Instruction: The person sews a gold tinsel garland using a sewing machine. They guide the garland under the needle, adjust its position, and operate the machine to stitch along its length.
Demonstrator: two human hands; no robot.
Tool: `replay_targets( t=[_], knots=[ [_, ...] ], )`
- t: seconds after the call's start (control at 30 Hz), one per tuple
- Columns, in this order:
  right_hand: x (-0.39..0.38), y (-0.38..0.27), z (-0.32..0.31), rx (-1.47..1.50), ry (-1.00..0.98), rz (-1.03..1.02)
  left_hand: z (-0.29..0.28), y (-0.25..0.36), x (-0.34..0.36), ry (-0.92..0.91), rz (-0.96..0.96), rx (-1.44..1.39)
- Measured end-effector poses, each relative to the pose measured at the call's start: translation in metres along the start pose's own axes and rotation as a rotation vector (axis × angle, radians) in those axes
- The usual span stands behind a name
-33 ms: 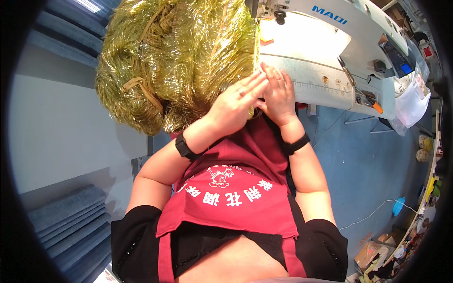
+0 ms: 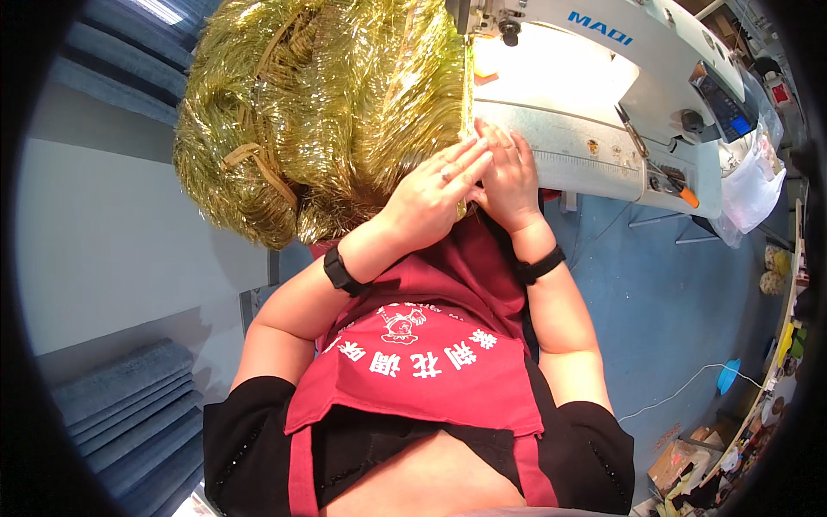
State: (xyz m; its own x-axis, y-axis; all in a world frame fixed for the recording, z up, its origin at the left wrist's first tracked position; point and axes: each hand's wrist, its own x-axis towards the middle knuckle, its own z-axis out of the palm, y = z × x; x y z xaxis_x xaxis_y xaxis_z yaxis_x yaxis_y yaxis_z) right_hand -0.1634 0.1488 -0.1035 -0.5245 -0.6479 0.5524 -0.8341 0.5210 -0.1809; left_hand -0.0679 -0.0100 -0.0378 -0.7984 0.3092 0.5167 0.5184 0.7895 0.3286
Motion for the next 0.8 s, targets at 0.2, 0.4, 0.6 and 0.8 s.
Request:
replay_targets(
  t=[0.2,0.4,0.6,0.8],
  knots=[
    [-0.005,0.009,-0.014,0.269,0.142,-0.203,0.006,-0.006,-0.018,-0.003,-0.042,-0.058],
    [-0.018,0.010,-0.026,0.299,0.209,-0.233,0.003,0.000,-0.025,-0.018,-0.060,-0.049],
    [-0.027,0.002,-0.024,0.319,0.261,-0.275,0.006,0.010,-0.026,-0.046,-0.003,-0.069],
    [-0.028,-0.006,-0.025,0.312,0.273,-0.314,0.008,0.016,-0.029,-0.018,-0.022,-0.107]
  ],
)
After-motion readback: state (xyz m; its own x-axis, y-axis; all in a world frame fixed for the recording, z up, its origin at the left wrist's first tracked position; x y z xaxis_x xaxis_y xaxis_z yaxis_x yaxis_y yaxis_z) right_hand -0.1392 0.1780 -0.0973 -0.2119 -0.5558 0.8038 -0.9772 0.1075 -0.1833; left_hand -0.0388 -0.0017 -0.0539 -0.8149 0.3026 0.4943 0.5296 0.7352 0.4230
